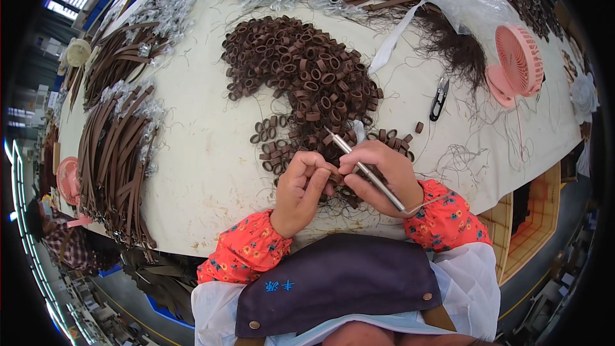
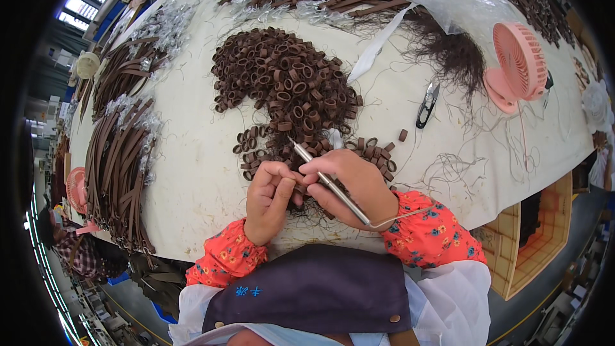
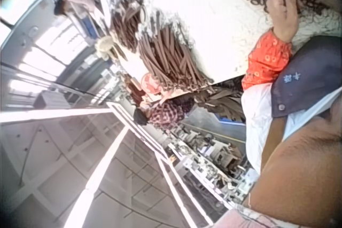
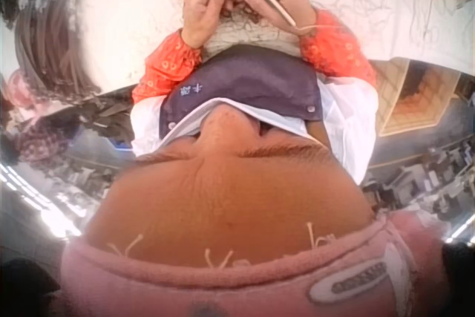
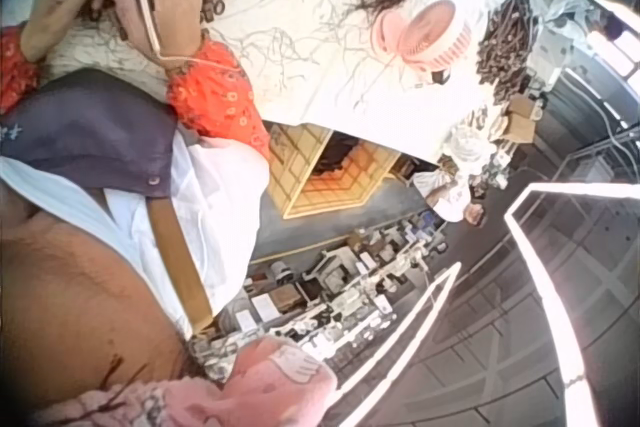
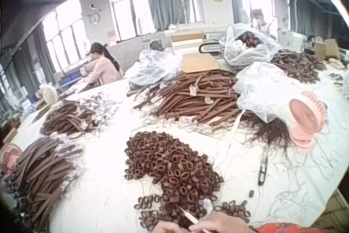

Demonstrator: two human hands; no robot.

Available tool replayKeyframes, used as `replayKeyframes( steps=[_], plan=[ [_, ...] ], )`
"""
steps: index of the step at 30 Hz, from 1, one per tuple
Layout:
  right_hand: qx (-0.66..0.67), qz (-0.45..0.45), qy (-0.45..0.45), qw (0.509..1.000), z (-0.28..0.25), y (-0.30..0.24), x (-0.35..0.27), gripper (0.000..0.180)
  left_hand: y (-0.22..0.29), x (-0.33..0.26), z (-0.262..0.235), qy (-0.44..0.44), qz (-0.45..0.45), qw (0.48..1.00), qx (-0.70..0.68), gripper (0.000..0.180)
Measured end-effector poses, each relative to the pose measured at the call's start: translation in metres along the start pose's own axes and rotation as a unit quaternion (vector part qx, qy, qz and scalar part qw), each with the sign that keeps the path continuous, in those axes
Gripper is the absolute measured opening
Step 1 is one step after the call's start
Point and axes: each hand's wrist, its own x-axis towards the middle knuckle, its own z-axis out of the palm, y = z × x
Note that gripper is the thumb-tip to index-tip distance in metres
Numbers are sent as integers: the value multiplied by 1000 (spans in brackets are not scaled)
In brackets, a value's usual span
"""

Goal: The person sits at a workbench in a factory setting, using a metal rod tool to thread dark hair strands through small brown cylindrical rings. They repeatedly pick up a ring, insert the tool, and pull the hair through, then place the finished unit back onto the table. The process is repetitive and focused on manual assembly of small components.

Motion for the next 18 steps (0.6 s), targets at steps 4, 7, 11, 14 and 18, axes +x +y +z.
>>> replayKeyframes(
  steps=[4,7,11,14,18],
  plan=[
    [235,120,11,965,-11,-3,-4,16,2,1,-2,2,12,1000,0,7],
    [277,102,-17,955,-15,-1,-1,22,2,1,-2,-6,11,1000,4,8],
    [279,101,-40,954,-15,-1,-1,21,1,0,-2,-9,8,1000,4,9],
    [272,95,-53,956,-15,0,-1,21,1,0,-3,-12,9,1000,6,9],
    [252,85,-62,962,-16,0,0,22,1,0,-2,-9,6,1000,6,9]
  ],
)
